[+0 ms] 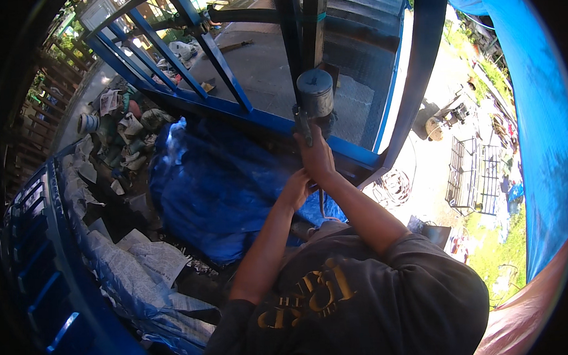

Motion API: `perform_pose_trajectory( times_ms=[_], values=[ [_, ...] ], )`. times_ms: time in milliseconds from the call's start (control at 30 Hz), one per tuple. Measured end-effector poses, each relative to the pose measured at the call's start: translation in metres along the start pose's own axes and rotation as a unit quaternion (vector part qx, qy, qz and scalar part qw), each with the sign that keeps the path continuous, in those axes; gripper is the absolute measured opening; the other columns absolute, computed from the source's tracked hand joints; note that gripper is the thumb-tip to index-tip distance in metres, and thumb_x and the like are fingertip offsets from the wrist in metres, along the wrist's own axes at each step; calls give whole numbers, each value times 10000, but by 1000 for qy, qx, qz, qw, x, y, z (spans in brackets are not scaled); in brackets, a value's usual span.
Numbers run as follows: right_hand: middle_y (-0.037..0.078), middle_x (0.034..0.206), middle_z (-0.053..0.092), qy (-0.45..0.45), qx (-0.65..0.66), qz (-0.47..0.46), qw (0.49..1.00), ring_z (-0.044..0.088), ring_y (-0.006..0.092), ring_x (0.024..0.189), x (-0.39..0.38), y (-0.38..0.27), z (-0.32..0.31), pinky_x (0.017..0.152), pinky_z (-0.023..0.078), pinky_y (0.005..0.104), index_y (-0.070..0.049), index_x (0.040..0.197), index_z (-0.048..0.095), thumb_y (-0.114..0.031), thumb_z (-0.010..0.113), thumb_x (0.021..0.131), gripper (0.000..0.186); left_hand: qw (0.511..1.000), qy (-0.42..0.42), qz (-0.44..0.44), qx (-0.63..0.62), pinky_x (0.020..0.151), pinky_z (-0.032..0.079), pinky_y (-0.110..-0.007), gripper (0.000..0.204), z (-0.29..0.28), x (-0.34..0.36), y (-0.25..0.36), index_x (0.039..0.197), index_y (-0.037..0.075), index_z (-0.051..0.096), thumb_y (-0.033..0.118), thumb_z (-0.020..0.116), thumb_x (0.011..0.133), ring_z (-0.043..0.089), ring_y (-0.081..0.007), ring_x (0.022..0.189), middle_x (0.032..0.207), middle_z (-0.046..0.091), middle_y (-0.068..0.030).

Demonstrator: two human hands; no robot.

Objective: The person pours blue paint into a spray gun cup, stirs it, and then sprays the blue paint onto the metal frame of a truck bed. The person sits on the ground during the preparation phase and stands while spraying.

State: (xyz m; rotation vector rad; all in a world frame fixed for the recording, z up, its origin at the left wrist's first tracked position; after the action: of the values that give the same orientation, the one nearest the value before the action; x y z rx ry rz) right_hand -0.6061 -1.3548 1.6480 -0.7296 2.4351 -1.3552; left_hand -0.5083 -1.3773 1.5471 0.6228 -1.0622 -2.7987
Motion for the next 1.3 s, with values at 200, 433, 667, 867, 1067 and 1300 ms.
perform_pose_trajectory(
  times_ms=[200, 433, 667, 867, 1067, 1300],
  values=[
    [305, 1150, 681, 25, -19, -47, 998, 621, 527, 1115, 0, -36, -21, 879, 495, 547, -109, 1405, 460, -375, 627, 1003, 509, 999, -4, 49, -17, 970, 499, -373, 335, 24, -5, 21, 1334, 62, 616, 235, 598, 1048, 658, -173, 1064, 1180, 685, -65],
    [252, 1102, 723, 69, 6, -104, 992, 726, 400, 1015, 1, -105, -71, 826, 536, 449, -72, 1419, 468, -330, 657, 1006, 523, 991, -30, 119, 57, 1008, 502, -370, 375, 75, -10, 76, 1363, 47, 610, 245, 608, 1045, 654, -172, 1111, 1232, 681, -77],
    [305, 1185, 688, 53, 57, -98, 992, 643, 502, 1144, -13, -141, -105, 923, 515, 502, -133, 1537, 423, -404, 669, 975, 670, 983, -62, 153, 83, 998, 500, -357, 374, 124, -43, 117, 1376, 52, 596, 230, 598, 1047, 628, -156, 1142, 1269, 654, -72],
    [230, 1024, 718, 56, 9, -115, 992, 692, 321, 893, 2, -118, -100, 771, 522, 411, -84, 1424, 497, -373, 663, 990, 548, 988, -59, 128, 64, 990, 516, -371, 345, 117, -30, 98, 1363, 45, 589, 190, 589, 1050, 641, -172, 1126, 1259, 650, -81],
    [320, 1094, 697, 41, 47, -116, 991, 651, 519, 1078, 1, -142, -104, 879, 513, 515, -79, 1432, 476, -432, 646, 985, 594, 987, -44, 135, 70, 976, 519, -381, 329, 119, -27, 110, 1353, 46, 591, 181, 582, 1053, 652, -171, 1102, 1229, 659, -73],
    [317, 1066, 699, 83, 36, -163, 982, 672, 512, 1032, -2, -158, -104, 852, 518, 519, -62, 1422, 474, -442, 649, 981, 608, 981, -43, 165, 91, 972, 518, -367, 332, 119, -28, 129, 1340, 46, 602, 210, 579, 1053, 644, -160, 1097, 1220, 658, -65]
  ],
)
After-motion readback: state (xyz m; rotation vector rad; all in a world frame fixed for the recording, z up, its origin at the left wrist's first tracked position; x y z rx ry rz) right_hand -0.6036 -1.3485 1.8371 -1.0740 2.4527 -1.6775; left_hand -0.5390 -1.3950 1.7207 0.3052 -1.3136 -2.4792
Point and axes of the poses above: each hand's wrist, its own x-axis towards the middle knuckle, its own z-axis out of the palm, y = z × x, the point moved 3 cm from there along x, towards the middle knuckle
